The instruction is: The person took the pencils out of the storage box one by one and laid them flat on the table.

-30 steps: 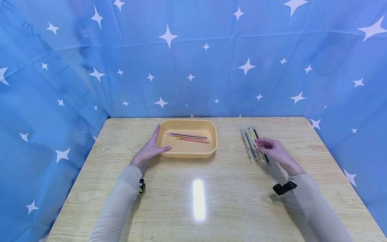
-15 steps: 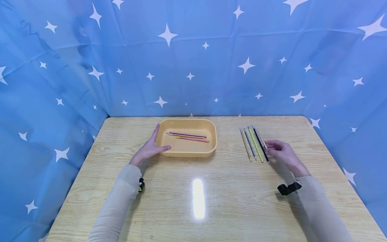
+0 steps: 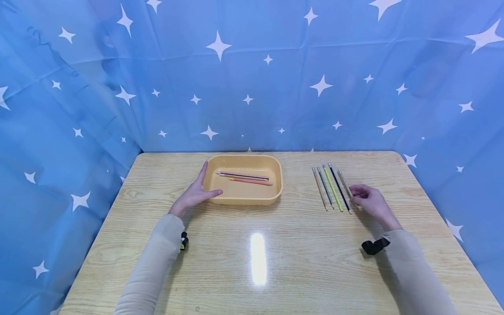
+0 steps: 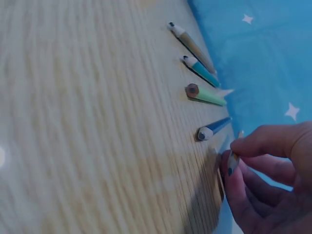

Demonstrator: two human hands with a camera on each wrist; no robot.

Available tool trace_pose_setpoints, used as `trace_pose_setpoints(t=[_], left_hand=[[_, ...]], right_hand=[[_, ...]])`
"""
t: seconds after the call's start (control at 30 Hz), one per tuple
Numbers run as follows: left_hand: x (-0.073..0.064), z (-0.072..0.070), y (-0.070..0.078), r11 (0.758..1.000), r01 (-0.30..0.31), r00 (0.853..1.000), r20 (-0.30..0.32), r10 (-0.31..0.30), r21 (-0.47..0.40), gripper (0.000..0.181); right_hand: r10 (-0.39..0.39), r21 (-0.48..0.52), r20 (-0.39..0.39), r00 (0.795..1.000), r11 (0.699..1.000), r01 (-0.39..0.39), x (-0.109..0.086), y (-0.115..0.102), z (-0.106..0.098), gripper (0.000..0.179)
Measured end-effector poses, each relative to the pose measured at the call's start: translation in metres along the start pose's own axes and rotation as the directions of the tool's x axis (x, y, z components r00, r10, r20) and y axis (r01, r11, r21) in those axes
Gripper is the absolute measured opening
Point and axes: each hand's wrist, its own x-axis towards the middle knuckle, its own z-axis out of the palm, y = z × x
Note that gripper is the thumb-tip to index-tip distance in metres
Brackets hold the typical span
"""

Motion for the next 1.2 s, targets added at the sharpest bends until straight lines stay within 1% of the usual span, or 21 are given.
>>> trace_pose_setpoints(t=[0.17,0.3,0.37,0.6,0.7,0.83,1.0,1.03,1.2], left_hand=[[0.001,-0.001,0.0,1.0,-0.009,1.0,0.002,0.009,0.005,0.107],[0.002,0.0,-0.003,1.0,-0.015,1.0,0.003,0.015,0.006,0.107],[0.004,0.0,-0.005,1.0,-0.016,1.0,0.004,0.015,0.003,0.107],[0.022,0.001,-0.037,1.0,-0.006,1.0,-0.015,0.006,0.001,0.112],[0.023,0.001,-0.04,1.0,-0.004,1.0,-0.026,0.004,0.013,0.113],[0.023,0.001,-0.041,1.0,-0.007,0.999,-0.033,0.008,0.01,0.113],[0.022,0.001,-0.039,1.0,-0.016,1.0,-0.023,0.016,-0.002,0.112],[0.021,0.001,-0.037,1.0,-0.017,1.0,-0.019,0.016,-0.008,0.112],[0.009,-0.001,-0.014,1.0,-0.015,1.0,0.0,0.015,-0.012,0.109]], right_hand=[[-0.013,-0.1,-0.033,0.999,0.995,0.01,0.003,-0.004,0.005,0.034],[-0.014,-0.133,-0.048,0.999,0.991,0.008,0.005,-0.005,0.007,0.032],[-0.005,-0.133,-0.051,0.999,0.991,-0.001,0.006,-0.004,0.007,0.031],[0.014,-0.134,-0.054,0.998,0.991,-0.021,0.008,0.0,0.009,0.03],[0.008,-0.134,-0.057,0.998,0.991,-0.015,0.008,0.001,0.009,0.029],[0.0,-0.136,-0.055,0.998,0.991,-0.007,0.006,0.0,0.01,0.03],[-0.003,-0.138,-0.05,0.999,0.99,-0.004,0.006,-0.002,0.011,0.03],[-0.005,-0.14,-0.05,0.999,0.99,-0.002,0.005,-0.002,0.011,0.03],[-0.008,-0.155,-0.051,0.999,0.988,0.0,0.006,-0.003,0.01,0.029]])
